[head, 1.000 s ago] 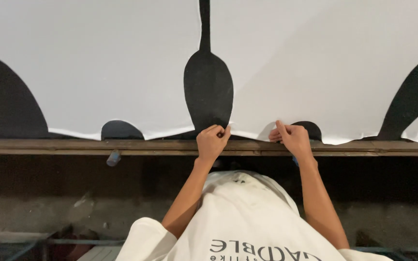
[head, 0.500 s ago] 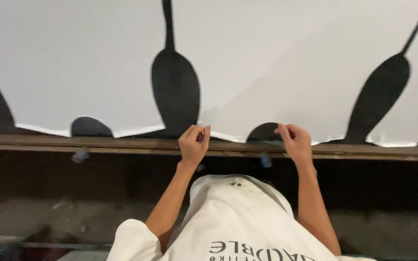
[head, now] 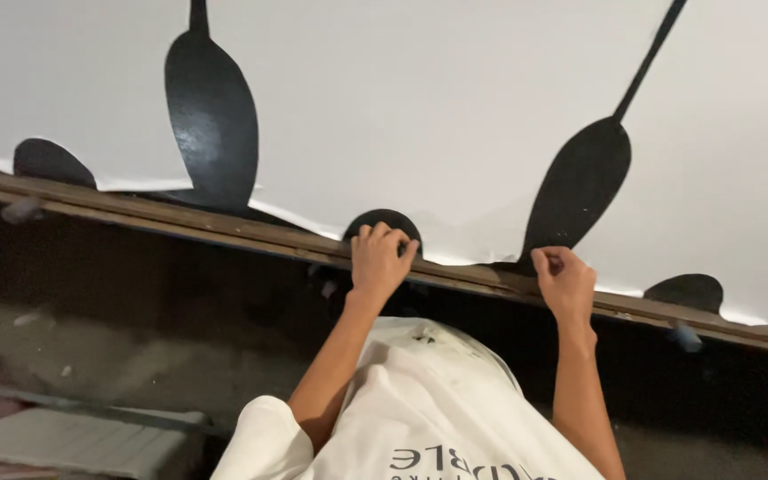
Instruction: The person uses a heat gun to warm a large white sticker on a black surface, then smooths it down with their hands. They proceed to peel back the edges of the sticker and carefully reposition it along the surface.
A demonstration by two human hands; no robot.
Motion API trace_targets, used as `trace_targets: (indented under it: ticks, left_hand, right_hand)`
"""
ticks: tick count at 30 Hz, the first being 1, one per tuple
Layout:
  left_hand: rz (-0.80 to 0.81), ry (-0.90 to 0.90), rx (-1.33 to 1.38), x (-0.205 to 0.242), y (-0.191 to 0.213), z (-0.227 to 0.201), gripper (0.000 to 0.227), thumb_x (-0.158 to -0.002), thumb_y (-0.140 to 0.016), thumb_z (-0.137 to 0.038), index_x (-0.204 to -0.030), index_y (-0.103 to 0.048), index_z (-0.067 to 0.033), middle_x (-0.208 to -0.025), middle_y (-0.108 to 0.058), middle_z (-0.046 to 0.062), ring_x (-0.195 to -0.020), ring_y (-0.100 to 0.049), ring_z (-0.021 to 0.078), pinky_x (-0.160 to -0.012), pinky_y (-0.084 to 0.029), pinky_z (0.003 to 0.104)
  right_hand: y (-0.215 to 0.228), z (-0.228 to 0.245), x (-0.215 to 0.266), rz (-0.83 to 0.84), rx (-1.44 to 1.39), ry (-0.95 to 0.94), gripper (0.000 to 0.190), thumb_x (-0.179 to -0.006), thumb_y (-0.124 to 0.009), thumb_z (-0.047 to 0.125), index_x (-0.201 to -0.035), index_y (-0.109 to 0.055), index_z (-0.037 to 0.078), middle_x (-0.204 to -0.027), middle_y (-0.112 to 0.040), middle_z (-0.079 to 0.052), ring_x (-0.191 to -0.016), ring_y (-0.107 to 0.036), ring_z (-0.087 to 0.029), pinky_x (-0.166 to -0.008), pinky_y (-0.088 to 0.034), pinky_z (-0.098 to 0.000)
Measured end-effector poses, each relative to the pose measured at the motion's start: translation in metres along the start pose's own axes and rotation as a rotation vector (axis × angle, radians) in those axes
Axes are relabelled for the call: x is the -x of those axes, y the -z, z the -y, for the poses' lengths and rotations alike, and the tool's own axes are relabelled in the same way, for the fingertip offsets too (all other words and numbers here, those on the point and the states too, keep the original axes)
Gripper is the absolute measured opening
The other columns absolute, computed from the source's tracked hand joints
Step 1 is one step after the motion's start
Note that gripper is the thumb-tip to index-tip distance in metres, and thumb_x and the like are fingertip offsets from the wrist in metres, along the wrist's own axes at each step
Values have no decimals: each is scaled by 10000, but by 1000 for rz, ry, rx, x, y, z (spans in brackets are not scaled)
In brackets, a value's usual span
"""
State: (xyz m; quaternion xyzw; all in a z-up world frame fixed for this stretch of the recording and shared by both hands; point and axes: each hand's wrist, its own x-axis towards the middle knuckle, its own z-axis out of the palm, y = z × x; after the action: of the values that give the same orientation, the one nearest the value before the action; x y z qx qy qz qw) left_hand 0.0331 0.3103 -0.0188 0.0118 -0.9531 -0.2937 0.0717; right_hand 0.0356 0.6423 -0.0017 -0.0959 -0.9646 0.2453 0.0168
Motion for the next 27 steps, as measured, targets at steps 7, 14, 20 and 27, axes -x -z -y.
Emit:
trace_targets:
  ticks: [7,14,20,27]
  left_hand:
    - [353,180,-64,-4,4,-33,305,-896,-724,-468,-865,-788,-171,-907,-689,86,-1010,-626,341,-909,-431,468]
    - [379,273,-95,-5,-6,-34,256,-836,-737,-455,-848,-795,-206,-910,-689,67,-1081,-609,331,-1003,-399,526]
    - [404,259,-71,-7,-23,-32,134,-874,-679,-298,-825,-793,-246,-834,-679,16,-1006,-633,306,-975,-423,541]
    - [341,213,82,4,-17,-27,73,-851,-683,-279,-830,-727,-225,-803,-623,-32,-999,-608,238,-978,-412,510]
  right_hand:
    - [-1,1,5,85,10,-42,236,-914,-793,426,-1035,-771,224,-838,-772,-6,-768,-731,-279,-729,-584,-427]
    - [-31,-9,12,-95,169,82,223,-874,-820,503,-878,-771,285,-739,-743,46,-690,-722,-261,-716,-570,-395]
    - [-23,10,17,-167,193,127,198,-946,-815,486,-897,-775,299,-747,-726,115,-706,-715,-142,-813,-506,-293]
    - [-31,15,23,-195,226,112,160,-976,-783,435,-940,-756,281,-782,-708,93,-754,-710,-153,-977,-446,-381]
